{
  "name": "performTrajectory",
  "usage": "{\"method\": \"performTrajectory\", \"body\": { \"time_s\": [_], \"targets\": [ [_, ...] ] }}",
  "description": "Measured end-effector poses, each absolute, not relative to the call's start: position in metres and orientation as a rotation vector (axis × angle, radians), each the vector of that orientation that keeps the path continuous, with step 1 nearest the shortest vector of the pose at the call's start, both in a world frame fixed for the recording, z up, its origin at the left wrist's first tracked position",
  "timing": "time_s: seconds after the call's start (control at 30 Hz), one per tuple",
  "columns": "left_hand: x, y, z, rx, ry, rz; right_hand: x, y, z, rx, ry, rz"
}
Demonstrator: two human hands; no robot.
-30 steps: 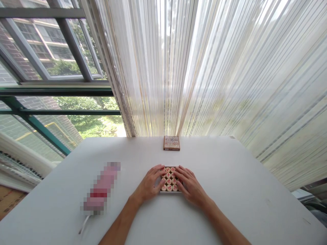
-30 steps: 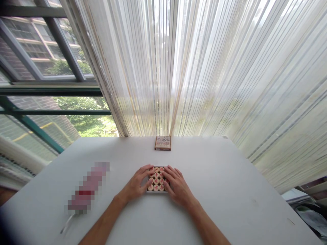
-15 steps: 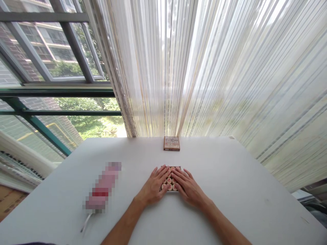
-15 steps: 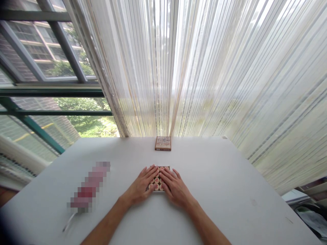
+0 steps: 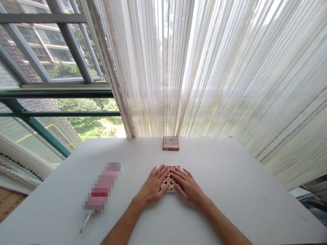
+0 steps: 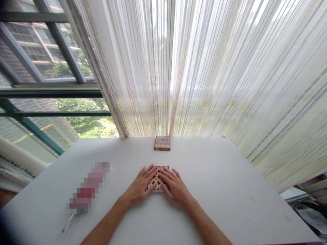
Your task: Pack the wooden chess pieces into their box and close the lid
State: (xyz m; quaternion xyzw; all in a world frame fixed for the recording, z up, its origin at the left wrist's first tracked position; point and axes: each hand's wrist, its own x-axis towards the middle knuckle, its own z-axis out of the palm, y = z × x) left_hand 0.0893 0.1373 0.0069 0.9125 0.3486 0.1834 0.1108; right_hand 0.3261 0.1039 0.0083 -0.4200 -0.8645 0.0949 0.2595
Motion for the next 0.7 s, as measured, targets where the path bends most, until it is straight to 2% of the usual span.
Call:
{"method": "performTrajectory", "body": {
  "time_s": [0.7],
  "targets": [
    [0.0885, 0.1378, 0.0067, 2.655, 1.064, 0.545, 0.3233, 0.1039, 0.0095, -1.017, -2.169, 0.296]
  ]
}}
